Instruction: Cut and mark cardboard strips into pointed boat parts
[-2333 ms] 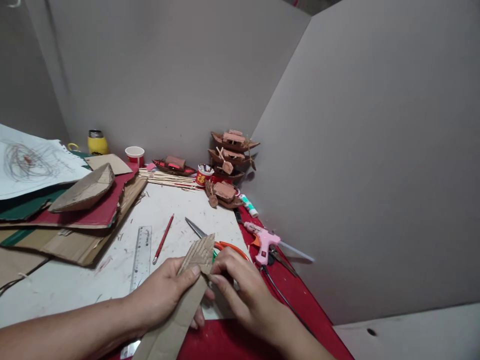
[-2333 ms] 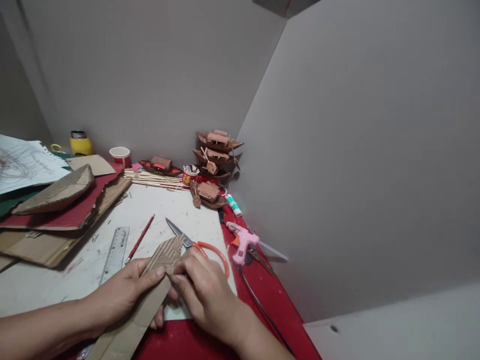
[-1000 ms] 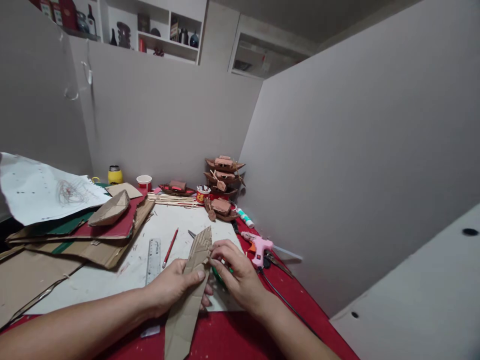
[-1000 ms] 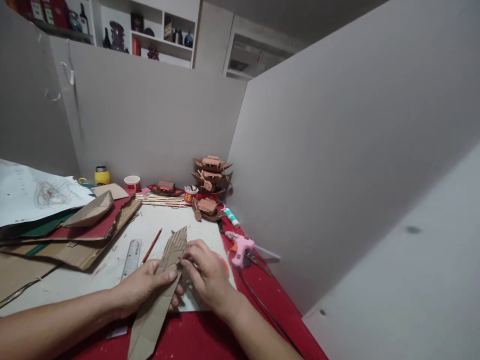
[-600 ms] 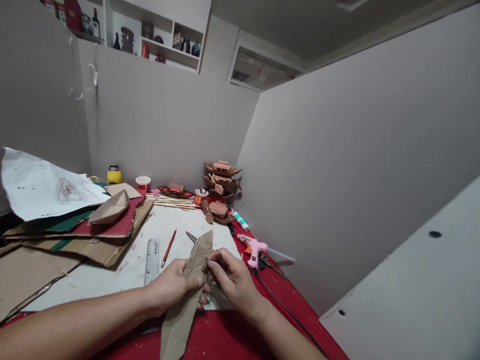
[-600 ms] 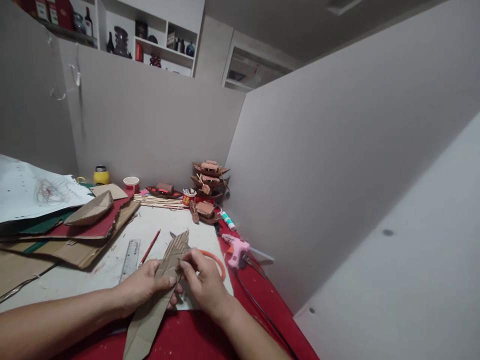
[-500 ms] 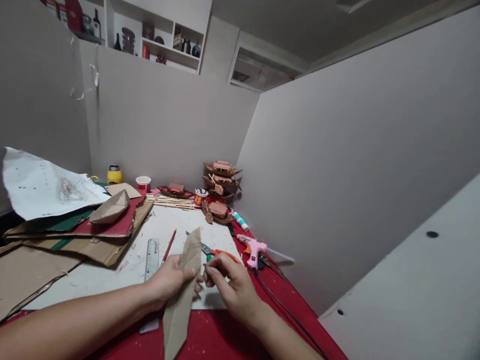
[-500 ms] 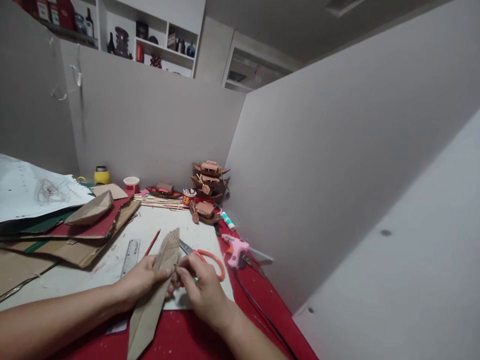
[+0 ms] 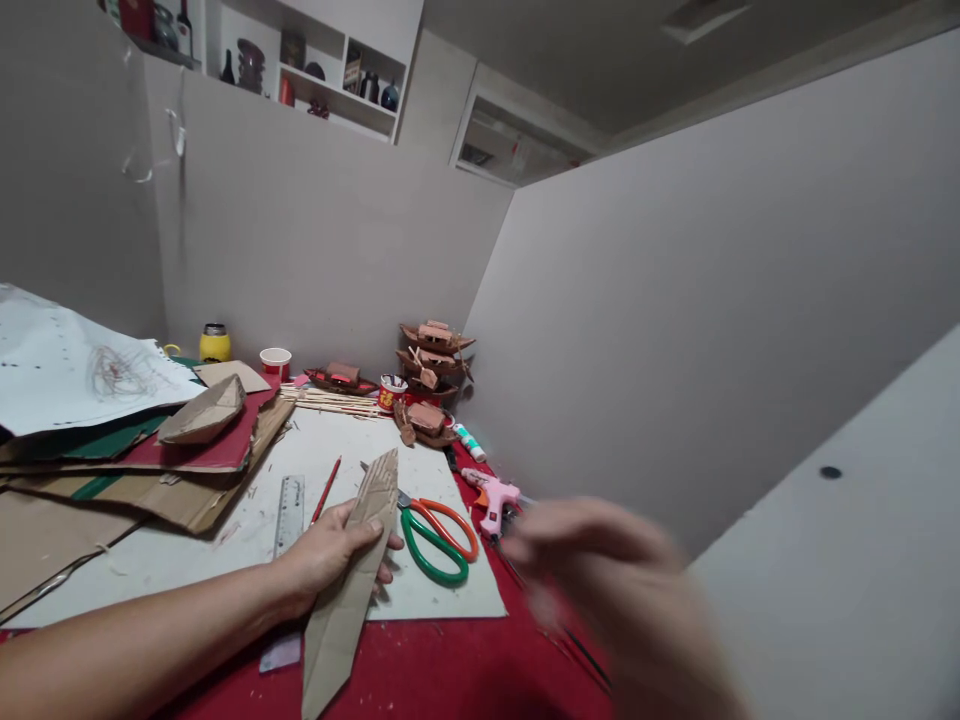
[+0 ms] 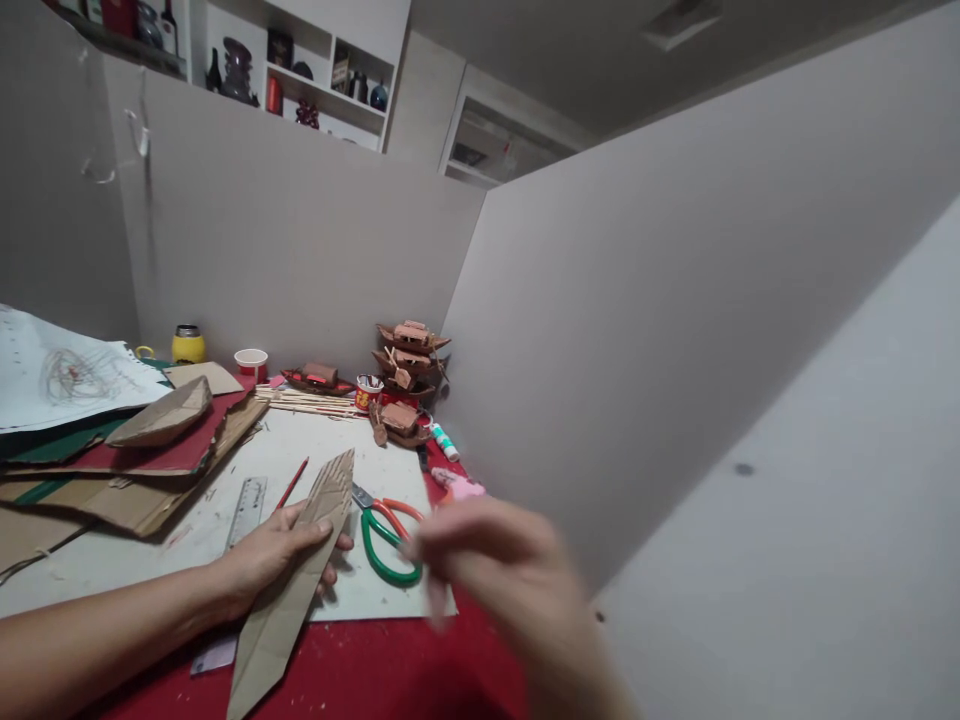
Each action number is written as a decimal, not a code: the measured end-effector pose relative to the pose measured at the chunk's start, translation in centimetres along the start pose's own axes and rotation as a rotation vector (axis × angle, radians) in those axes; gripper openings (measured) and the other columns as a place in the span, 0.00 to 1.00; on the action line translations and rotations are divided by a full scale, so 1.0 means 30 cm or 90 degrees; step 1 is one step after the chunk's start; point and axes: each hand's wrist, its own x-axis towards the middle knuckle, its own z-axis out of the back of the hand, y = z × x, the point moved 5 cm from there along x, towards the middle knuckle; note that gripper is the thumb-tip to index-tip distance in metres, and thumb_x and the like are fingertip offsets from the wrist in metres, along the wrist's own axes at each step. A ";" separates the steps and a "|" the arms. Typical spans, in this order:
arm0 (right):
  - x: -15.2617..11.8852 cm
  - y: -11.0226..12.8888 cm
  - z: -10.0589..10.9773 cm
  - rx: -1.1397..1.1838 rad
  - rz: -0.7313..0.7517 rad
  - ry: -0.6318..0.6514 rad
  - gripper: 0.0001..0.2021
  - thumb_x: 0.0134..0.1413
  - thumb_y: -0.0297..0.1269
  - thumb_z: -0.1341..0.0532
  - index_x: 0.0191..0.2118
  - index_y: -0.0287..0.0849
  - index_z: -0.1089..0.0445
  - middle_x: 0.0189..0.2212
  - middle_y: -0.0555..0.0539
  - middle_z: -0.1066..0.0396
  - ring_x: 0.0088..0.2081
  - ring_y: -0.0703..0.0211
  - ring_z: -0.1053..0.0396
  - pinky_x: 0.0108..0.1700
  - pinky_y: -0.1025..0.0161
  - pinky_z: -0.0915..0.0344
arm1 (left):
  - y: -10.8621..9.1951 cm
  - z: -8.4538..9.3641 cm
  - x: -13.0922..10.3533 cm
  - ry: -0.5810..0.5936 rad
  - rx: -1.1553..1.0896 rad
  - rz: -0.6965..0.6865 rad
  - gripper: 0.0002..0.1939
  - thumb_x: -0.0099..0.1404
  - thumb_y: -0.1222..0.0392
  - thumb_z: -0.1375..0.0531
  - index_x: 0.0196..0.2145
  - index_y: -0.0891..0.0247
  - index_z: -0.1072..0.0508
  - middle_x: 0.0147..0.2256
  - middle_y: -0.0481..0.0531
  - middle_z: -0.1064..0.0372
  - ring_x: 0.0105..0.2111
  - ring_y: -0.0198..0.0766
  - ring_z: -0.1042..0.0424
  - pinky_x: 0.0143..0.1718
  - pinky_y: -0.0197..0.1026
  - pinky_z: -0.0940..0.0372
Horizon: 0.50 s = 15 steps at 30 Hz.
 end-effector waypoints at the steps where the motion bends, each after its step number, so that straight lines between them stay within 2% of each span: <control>1: 0.013 -0.009 -0.041 0.062 -0.027 0.042 0.15 0.63 0.43 0.45 0.43 0.36 0.29 0.33 0.49 0.26 0.28 0.62 0.27 0.30 0.64 0.27 | -0.003 -0.005 -0.007 0.007 0.016 -0.002 0.22 0.55 0.49 0.35 0.42 0.63 0.35 0.34 0.52 0.26 0.22 0.34 0.28 0.24 0.38 0.34; 3: 0.027 -0.040 -0.146 0.219 -0.123 0.114 0.08 0.62 0.35 0.42 0.39 0.37 0.28 0.27 0.50 0.25 0.24 0.64 0.28 0.24 0.68 0.29 | -0.008 -0.016 -0.018 0.029 0.047 -0.005 0.24 0.57 0.49 0.36 0.47 0.63 0.35 0.29 0.50 0.26 0.23 0.36 0.27 0.24 0.37 0.34; 4: 0.028 -0.059 -0.196 0.269 -0.171 0.126 0.06 0.59 0.32 0.41 0.40 0.38 0.28 0.28 0.49 0.25 0.25 0.62 0.27 0.25 0.68 0.29 | -0.009 -0.022 -0.022 0.040 0.056 -0.009 0.26 0.58 0.49 0.37 0.50 0.62 0.36 0.28 0.49 0.27 0.23 0.37 0.27 0.24 0.36 0.35; 7: 0.023 -0.103 -0.292 0.249 -0.226 0.098 0.09 0.53 0.28 0.38 0.42 0.39 0.27 0.35 0.44 0.24 0.33 0.57 0.26 0.30 0.64 0.28 | -0.005 -0.030 -0.025 0.054 0.065 -0.027 0.31 0.59 0.52 0.38 0.57 0.60 0.42 0.28 0.48 0.27 0.24 0.38 0.26 0.24 0.37 0.34; 9: 0.017 -0.110 -0.312 0.200 -0.204 0.080 0.08 0.53 0.29 0.38 0.41 0.39 0.27 0.35 0.43 0.25 0.34 0.55 0.27 0.32 0.62 0.29 | 0.002 -0.032 -0.023 0.048 0.081 -0.039 0.32 0.59 0.53 0.39 0.59 0.61 0.44 0.26 0.48 0.28 0.23 0.38 0.27 0.24 0.37 0.34; 12: 0.006 -0.098 -0.308 0.160 -0.167 0.047 0.07 0.53 0.29 0.39 0.39 0.39 0.27 0.32 0.43 0.26 0.34 0.54 0.28 0.35 0.60 0.31 | 0.015 -0.036 -0.021 0.045 0.113 -0.054 0.32 0.61 0.53 0.41 0.60 0.65 0.44 0.22 0.48 0.30 0.22 0.38 0.29 0.24 0.37 0.34; 15: -0.011 -0.082 -0.306 0.155 -0.157 0.030 0.08 0.53 0.27 0.40 0.39 0.40 0.27 0.31 0.45 0.26 0.34 0.55 0.28 0.37 0.60 0.32 | 0.028 -0.040 -0.022 0.044 0.121 -0.060 0.32 0.63 0.53 0.42 0.60 0.65 0.44 0.21 0.47 0.31 0.21 0.38 0.30 0.24 0.37 0.34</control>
